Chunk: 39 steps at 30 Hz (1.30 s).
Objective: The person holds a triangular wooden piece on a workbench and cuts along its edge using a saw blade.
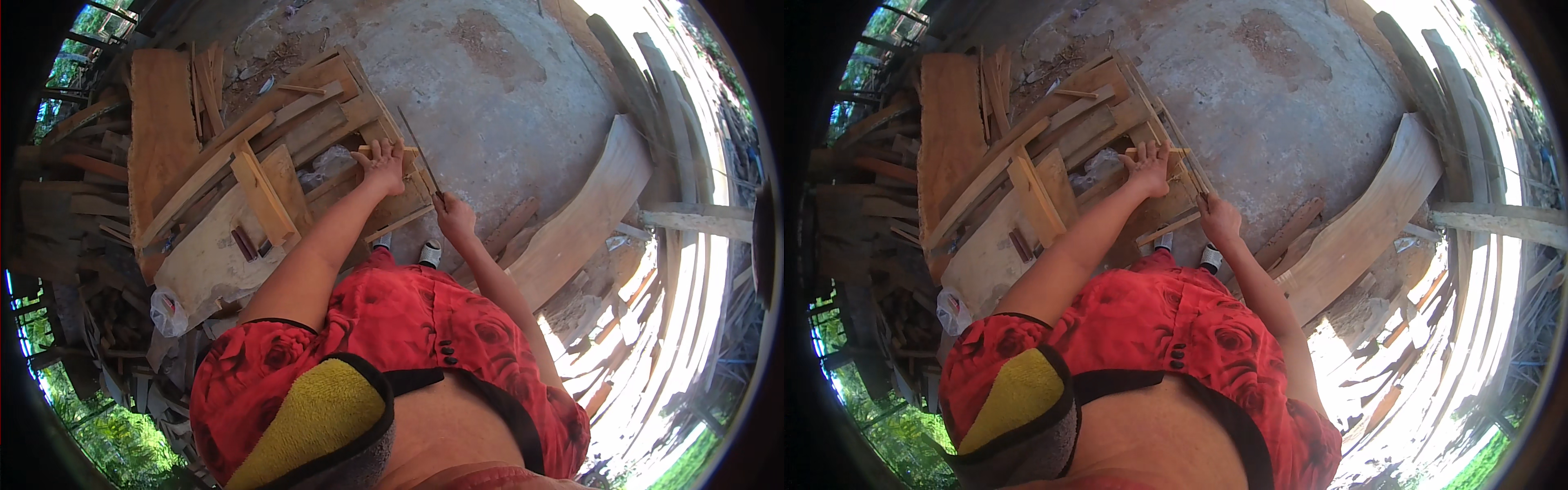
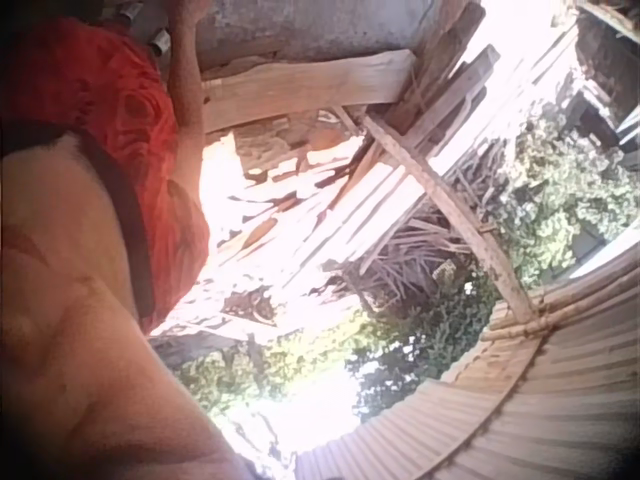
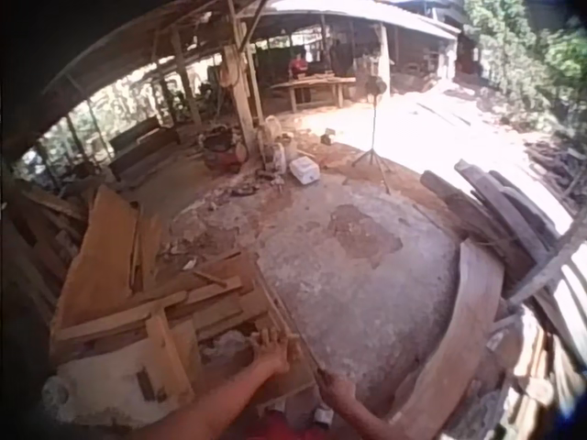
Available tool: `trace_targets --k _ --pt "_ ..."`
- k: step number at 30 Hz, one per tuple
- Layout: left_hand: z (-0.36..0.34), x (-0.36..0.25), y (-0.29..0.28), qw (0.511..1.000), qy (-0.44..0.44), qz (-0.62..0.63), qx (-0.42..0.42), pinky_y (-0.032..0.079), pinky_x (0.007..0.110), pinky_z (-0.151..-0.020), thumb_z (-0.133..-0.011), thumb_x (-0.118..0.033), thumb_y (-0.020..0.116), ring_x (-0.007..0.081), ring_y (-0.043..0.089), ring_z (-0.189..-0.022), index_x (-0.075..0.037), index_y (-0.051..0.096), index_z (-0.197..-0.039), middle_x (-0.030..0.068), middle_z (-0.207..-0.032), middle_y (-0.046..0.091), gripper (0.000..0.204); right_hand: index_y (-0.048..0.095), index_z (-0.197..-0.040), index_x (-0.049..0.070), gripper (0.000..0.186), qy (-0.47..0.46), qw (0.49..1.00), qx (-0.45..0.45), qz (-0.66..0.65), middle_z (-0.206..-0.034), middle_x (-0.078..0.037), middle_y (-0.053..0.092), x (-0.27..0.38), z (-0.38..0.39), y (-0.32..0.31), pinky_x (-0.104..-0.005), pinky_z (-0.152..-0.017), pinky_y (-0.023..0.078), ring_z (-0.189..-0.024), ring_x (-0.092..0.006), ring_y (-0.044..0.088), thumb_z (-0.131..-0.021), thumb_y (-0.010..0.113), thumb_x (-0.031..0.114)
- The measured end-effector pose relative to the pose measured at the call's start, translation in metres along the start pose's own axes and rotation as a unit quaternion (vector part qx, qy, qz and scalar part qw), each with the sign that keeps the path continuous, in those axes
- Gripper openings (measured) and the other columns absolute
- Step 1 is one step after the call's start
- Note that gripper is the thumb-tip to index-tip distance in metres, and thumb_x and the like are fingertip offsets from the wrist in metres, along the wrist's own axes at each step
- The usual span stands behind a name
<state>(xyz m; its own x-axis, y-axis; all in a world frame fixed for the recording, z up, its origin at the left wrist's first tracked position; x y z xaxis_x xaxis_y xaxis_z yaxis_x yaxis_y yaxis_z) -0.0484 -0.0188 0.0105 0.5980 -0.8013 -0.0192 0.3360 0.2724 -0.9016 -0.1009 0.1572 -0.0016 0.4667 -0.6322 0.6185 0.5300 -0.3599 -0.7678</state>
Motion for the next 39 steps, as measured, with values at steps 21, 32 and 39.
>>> trace_targets --k 21,32,39 --pt "-0.004 -0.002 -0.001 0.999 -0.018 -0.022 -0.02 0.02 0.076 -0.092 -0.065 -0.025 0.071 0.0377 0.022 -0.133 -0.01 0.02 -0.141 0.0176 -0.14 0.029 0.093 0.058 -0.084 0.006 0.039 0.016 0.999 0.022 0.036 -0.074 -0.02 0.063 -0.009 -0.003 0.017 -0.0505 -0.063 0.047 -0.072 -0.04 0.062 -0.091 0.047 0.043" --pt "-0.003 -0.001 -0.003 1.0 -0.015 -0.012 -0.008 0.019 0.076 -0.093 -0.065 -0.024 0.071 0.0385 0.019 -0.135 -0.01 0.019 -0.142 0.0192 -0.142 0.027 0.094 0.057 -0.083 0.006 0.037 0.024 0.999 0.011 0.043 -0.07 -0.02 0.062 -0.012 0.001 0.027 -0.0527 -0.06 0.045 -0.069 -0.0418 0.06 -0.091 0.047 0.041" --pt "-0.003 -0.005 -0.003 1.0 -0.004 -0.014 0.0 0.017 0.074 -0.095 -0.065 -0.023 0.071 0.0381 0.02 -0.134 -0.009 0.017 -0.143 0.0178 -0.14 0.027 0.097 0.059 -0.088 0.007 0.036 0.03 0.999 0.0 0.026 -0.075 -0.021 0.063 0.005 -0.039 0.038 -0.0523 -0.064 0.046 -0.073 -0.0417 0.061 -0.092 0.045 0.04"
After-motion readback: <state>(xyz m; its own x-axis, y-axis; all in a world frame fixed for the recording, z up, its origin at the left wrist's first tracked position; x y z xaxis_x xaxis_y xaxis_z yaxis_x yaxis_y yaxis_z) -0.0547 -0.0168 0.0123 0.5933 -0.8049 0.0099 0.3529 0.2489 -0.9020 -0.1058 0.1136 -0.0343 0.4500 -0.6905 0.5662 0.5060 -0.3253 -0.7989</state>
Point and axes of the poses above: each hand's wrist, its own z-axis away from the middle knuckle, its own y-axis out of the palm, x = y × z, the point moved 8 cm from there along -z, towards the middle knuckle
